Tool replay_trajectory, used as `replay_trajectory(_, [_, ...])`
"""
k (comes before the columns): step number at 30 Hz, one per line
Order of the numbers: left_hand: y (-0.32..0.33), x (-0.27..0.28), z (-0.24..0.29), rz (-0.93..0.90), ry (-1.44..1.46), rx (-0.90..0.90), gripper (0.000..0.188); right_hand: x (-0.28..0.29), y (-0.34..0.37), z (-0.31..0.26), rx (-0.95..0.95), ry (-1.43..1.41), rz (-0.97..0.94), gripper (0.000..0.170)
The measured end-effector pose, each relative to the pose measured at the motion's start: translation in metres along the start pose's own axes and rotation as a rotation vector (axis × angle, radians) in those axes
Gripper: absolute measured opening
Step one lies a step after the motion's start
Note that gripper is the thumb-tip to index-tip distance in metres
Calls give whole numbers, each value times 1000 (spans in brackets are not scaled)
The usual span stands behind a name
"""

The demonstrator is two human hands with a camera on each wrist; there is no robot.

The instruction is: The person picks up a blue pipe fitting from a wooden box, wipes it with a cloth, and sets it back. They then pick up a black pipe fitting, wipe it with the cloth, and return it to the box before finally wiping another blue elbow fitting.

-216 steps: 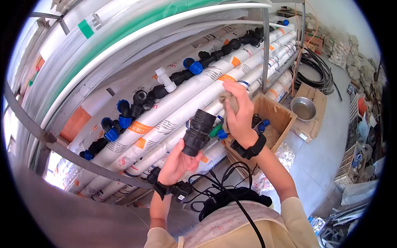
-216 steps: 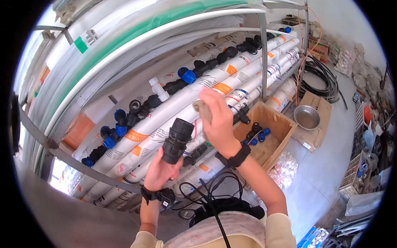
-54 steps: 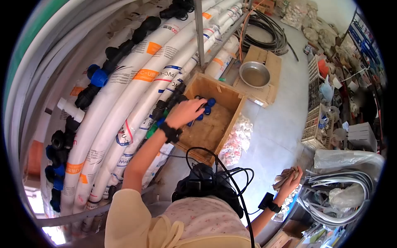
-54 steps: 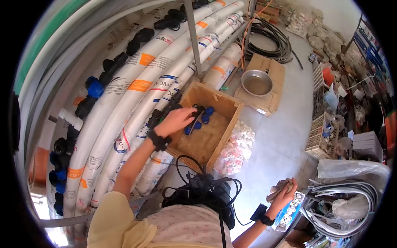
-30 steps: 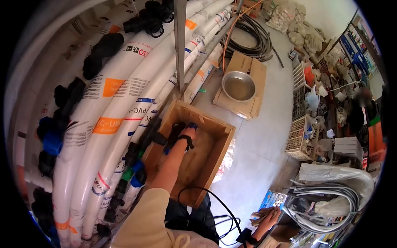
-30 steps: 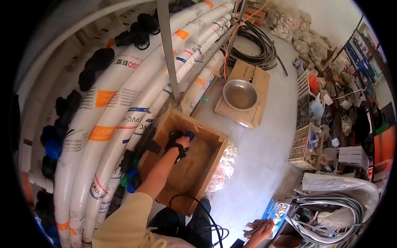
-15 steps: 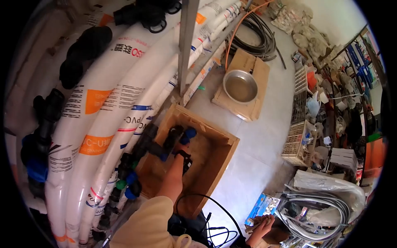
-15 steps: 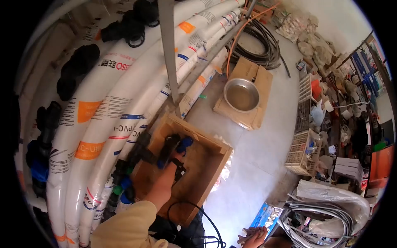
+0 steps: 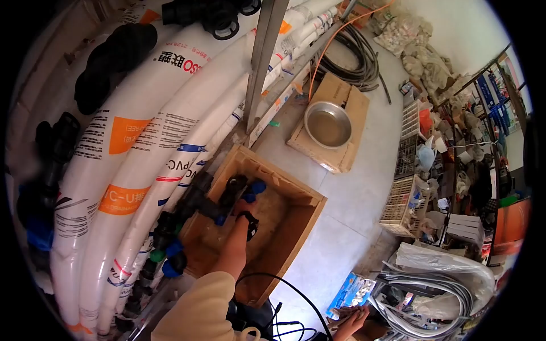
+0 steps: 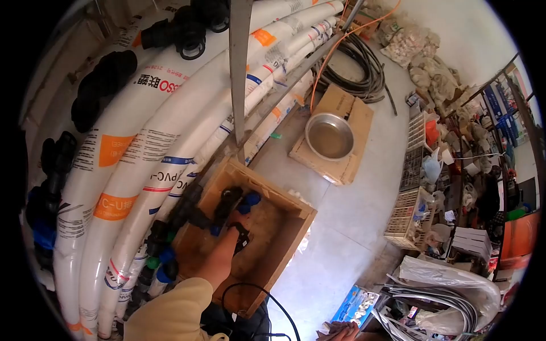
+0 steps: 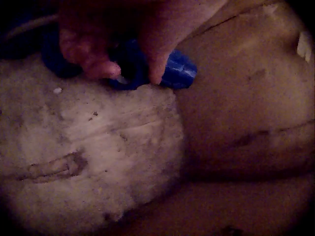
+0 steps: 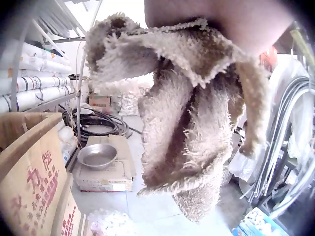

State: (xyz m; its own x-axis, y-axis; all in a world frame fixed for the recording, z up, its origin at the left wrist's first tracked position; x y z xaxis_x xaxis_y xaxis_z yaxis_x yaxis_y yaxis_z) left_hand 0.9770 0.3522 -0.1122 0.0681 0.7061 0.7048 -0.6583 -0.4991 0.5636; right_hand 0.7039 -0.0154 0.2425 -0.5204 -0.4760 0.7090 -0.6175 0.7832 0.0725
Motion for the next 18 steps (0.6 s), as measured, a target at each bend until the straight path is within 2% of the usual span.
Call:
replay_trajectory(1, [1, 2, 2, -3, 2, -4, 66, 1, 1, 5, -23, 26, -1, 26])
replay_trajectory(4, [8, 9, 7, -86, 5, 28, 65, 7, 4, 5, 88, 204, 26, 28])
replay_trajectory(7, [16, 18, 10, -186, -16, 89, 60, 9, 12, -2, 7, 171, 47, 32])
replay_trajectory(8, [12, 14, 3, -172, 22, 41, 61, 11, 8, 15, -138, 91, -75, 44])
replay_trajectory(10, [-10, -12, -16, -136, 113, -65, 63, 7, -2, 6, 122, 73, -49, 27])
replay_trajectory(11, [-5, -2, -11, -215, 125, -71, 62, 6, 0, -4, 252, 62, -33, 21])
replay_trajectory(12, [2, 6, -5, -295, 136, -77, 60, 5, 1, -11, 165, -22, -53, 21])
replay_trajectory(13, [11, 14, -2, -374, 143, -83, 58, 6, -2, -16, 303, 64, 7, 22])
replay_trajectory(14, [38, 42, 10, -396, 291, -42, 53, 4, -1, -27, 347, 47, 7, 22])
replay_trajectory(16, [67, 80, 30, -393, 184, -153, 51, -1, -11, -32, 415, 3, 9, 23])
replay_trajectory(18, [98, 111, 51, -356, 104, -282, 52, -9, -25, -31, 366, -91, -51, 22])
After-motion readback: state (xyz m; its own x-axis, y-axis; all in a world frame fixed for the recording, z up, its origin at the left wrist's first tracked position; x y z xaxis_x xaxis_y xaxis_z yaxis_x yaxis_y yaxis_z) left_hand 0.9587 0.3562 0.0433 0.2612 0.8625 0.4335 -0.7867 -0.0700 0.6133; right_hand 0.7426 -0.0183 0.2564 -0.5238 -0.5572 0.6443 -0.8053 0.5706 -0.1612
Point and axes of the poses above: each hand's wrist, its own y-axis away from the middle knuckle, its own x-axis out of the back of the hand, z = x × y, the point moved 5 cm from there along -y, towards the middle knuckle, and after that the axes turned 3 degrees about y, right-handed, at the moved point
